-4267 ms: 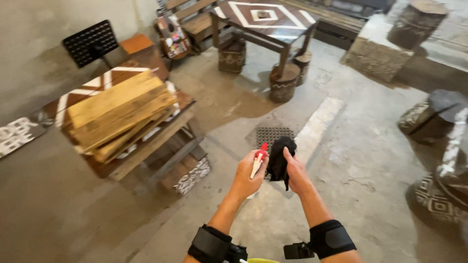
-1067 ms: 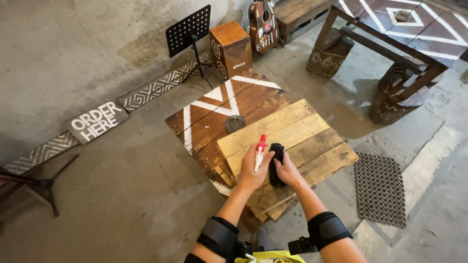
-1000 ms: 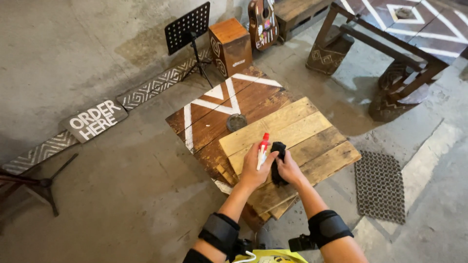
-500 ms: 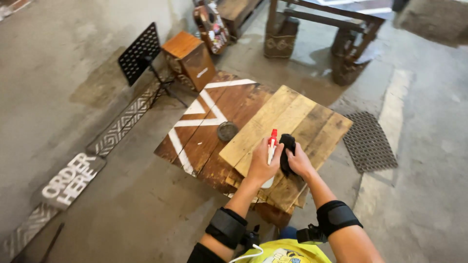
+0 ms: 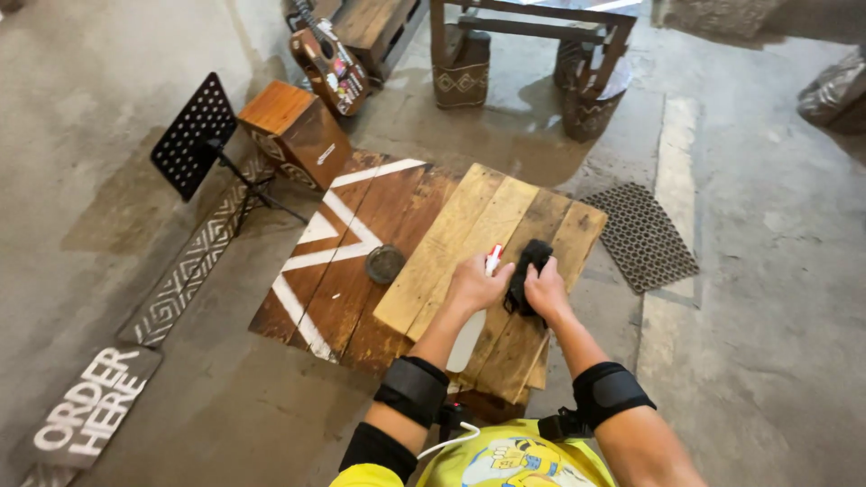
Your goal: The person wipes the surface of a wooden table with a black cloth while holding a spray bottle. They move to a second wooden table and continue wiping the surface in the same manner.
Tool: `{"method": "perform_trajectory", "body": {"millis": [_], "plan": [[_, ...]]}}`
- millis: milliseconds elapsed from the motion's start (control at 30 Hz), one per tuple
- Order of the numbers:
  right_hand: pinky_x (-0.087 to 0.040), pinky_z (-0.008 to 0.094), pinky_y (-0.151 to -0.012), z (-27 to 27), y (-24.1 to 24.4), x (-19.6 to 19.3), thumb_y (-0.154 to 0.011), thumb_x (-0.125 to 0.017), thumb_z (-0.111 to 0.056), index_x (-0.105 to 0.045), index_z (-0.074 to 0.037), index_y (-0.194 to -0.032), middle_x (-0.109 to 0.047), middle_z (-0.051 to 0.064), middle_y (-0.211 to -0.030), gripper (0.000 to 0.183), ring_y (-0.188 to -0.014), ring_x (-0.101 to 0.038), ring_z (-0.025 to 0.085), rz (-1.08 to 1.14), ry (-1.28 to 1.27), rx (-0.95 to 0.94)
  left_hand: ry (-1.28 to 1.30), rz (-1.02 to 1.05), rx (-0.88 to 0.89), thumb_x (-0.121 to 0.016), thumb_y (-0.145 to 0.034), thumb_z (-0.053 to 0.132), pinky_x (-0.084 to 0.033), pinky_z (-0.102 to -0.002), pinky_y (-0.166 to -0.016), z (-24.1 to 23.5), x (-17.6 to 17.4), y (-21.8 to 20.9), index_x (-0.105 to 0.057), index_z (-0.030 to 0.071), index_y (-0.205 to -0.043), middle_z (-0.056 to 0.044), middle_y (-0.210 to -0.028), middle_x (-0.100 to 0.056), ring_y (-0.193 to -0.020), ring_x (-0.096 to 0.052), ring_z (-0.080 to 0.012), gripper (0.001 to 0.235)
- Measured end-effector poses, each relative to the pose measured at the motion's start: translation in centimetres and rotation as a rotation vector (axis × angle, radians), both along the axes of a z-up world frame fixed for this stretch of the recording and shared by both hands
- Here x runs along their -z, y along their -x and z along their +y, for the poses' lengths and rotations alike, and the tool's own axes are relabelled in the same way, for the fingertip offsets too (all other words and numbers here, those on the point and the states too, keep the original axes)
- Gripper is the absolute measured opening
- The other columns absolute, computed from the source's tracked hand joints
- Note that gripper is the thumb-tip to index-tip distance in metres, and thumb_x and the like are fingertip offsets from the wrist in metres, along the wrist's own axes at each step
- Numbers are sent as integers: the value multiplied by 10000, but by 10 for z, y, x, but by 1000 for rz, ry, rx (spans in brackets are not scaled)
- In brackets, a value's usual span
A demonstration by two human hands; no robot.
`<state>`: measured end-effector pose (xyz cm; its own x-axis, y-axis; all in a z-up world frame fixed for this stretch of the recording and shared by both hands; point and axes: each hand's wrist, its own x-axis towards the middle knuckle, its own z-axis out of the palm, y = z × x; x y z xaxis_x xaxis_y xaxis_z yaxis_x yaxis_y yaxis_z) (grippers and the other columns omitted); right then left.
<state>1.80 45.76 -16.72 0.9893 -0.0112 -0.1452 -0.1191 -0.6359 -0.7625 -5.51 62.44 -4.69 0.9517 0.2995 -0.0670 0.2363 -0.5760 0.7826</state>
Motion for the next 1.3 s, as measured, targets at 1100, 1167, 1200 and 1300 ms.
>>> {"method": "perform_trajectory", "body": {"millis": [1100,1167,1200,1300], "plan": [[-471,522,-983,20,65,-17,-994,-584,-275,-495,-7,-1314,-643,328,-1232,427,-1192,-584,511,-62,-87,-34,21,62,159,-838,-801,515,-492,-438,-617,59,-11,140,-635,41,-688,-156,-641,-643,-624,-630,-328,529],[-474,525,-983,26,70,-13,-999,-588,-280,-492,0,-1312,-641,339,-1225,431,-1194,-582,517,-50,-68,-42,12,80,148,-849,-795,515,-491,-440,-611,60,-7,145,-626,40,-686,-153,-633,-635,-610,-626,-319,536],[-478,528,-983,28,72,-13,-1004,-592,-285,-488,7,-1310,-638,349,-1219,435,-1195,-581,523,-41,-49,-44,3,96,143,-859,-789,514,-490,-442,-604,61,-6,146,-618,38,-683,-149,-625,-626,-596,-622,-310,543],[-477,524,-982,34,77,5,-981,-603,-283,-485,5,-1324,-635,348,-1224,463,-1188,-582,521,-100,-52,-114,147,49,139,-908,-697,442,-541,-399,-637,65,-15,158,-665,40,-780,-126,-703,-688,-648,-664,-265,477]]}}
